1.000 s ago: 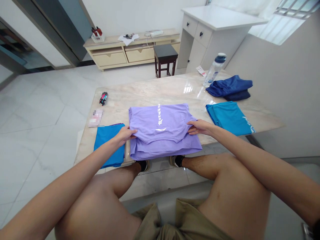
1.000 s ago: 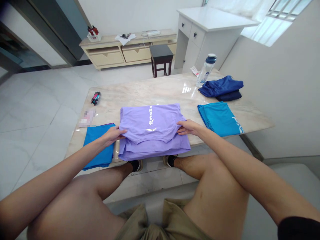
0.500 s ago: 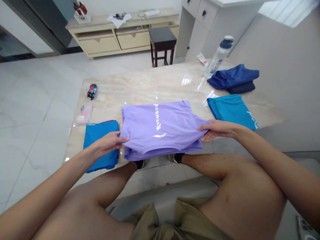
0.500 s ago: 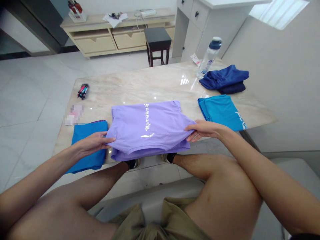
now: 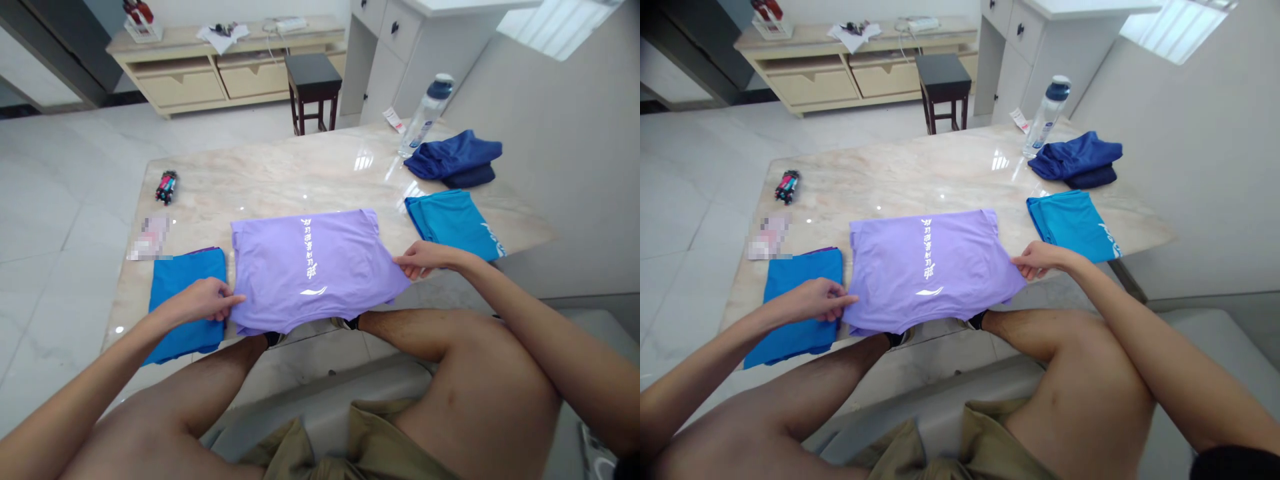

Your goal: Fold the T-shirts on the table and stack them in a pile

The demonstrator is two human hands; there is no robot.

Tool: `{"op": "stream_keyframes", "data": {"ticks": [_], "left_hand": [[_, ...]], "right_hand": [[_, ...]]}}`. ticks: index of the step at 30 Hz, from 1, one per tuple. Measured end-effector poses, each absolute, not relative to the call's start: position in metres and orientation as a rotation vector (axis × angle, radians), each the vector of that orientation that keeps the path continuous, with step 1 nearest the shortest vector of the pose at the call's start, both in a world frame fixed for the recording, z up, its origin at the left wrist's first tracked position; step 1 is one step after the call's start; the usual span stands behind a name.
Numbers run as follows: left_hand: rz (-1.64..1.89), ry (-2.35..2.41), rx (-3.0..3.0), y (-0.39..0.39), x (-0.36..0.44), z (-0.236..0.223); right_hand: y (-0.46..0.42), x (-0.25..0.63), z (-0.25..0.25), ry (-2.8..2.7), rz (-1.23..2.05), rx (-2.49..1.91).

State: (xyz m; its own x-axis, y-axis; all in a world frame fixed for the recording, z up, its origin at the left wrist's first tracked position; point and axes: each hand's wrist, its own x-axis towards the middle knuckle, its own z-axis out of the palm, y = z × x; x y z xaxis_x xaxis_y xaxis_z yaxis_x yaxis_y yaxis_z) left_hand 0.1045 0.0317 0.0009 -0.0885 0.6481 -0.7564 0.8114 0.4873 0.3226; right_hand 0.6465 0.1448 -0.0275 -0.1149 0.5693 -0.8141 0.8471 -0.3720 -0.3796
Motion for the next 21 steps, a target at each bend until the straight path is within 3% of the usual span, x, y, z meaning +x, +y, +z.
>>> {"op": "stream_keyframes", "data": {"ticks": [4,7,13,21], "left_hand": [[-0.122,1.914,1.712,0.043,0.135,0.017],[0.033,1.729,1.859,0.049,0.189,0.019],[0.178,1.410,1.889,0.062,0.303,-0.001],[0.213,1.609,1.654,0.084,0.382,-0.039]], "right_hand": [[0.155,0.625,-0.036,1.772,-1.287,2.185],[0.155,0.604,-0.036,1.831,-1.319,2.237],[0.149,0.577,-0.036,1.889,-1.356,2.226],[0.151,0.565,-0.037,1.872,-1.533,2.206]]}}
